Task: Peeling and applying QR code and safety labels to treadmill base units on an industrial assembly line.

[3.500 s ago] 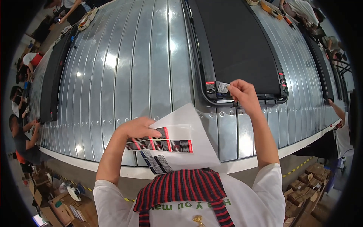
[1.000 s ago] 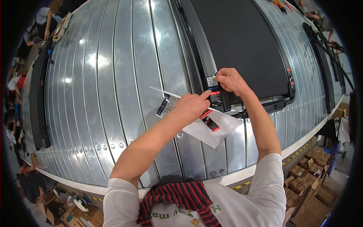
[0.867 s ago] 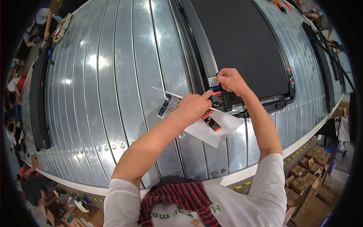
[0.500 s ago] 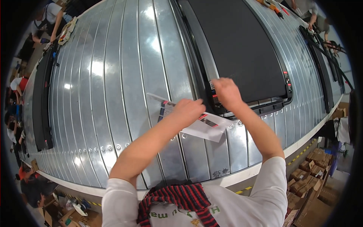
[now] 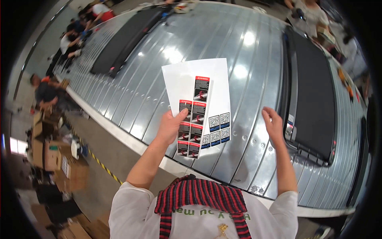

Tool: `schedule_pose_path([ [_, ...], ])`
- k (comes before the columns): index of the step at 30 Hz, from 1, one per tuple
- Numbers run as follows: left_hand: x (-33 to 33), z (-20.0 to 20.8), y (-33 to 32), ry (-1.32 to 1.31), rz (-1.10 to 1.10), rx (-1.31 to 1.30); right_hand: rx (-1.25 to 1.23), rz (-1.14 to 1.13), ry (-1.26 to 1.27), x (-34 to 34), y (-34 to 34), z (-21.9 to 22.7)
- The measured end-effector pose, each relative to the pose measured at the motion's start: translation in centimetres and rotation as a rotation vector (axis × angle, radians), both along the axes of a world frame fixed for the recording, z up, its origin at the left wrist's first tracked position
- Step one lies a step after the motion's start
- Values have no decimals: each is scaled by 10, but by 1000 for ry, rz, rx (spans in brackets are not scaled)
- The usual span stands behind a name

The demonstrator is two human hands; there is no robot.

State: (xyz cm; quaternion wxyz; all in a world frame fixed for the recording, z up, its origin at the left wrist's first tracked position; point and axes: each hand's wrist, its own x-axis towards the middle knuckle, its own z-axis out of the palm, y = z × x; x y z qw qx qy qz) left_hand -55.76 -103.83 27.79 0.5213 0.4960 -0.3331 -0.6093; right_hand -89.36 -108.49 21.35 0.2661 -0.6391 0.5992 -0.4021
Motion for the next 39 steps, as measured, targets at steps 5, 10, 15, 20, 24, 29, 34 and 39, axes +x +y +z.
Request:
schedule_pose_path([
  [5,32,-3,54,25,219,-34,148,380,-581,162,42,54],
  [10,87,-8,104,113,347,-72,244,661,-740,294,60,60],
  [15,202,4,140,180,636,-195,221,1008,-340,400,83,90],
  [20,290,22,163,60,718,-318,-656,749,-23,510,100,102],
  [24,353,25,181,-57,706,-324,-341,921,-206,596,136,112],
  [29,415,20,182,-258,744,-300,-62,1060,-434,661,129,95],
  [34,457,15,161,-475,794,-220,45,1048,-422,705,106,94],
  [39,502,28,114,-510,662,-265,129,1097,-599,746,48,84],
])
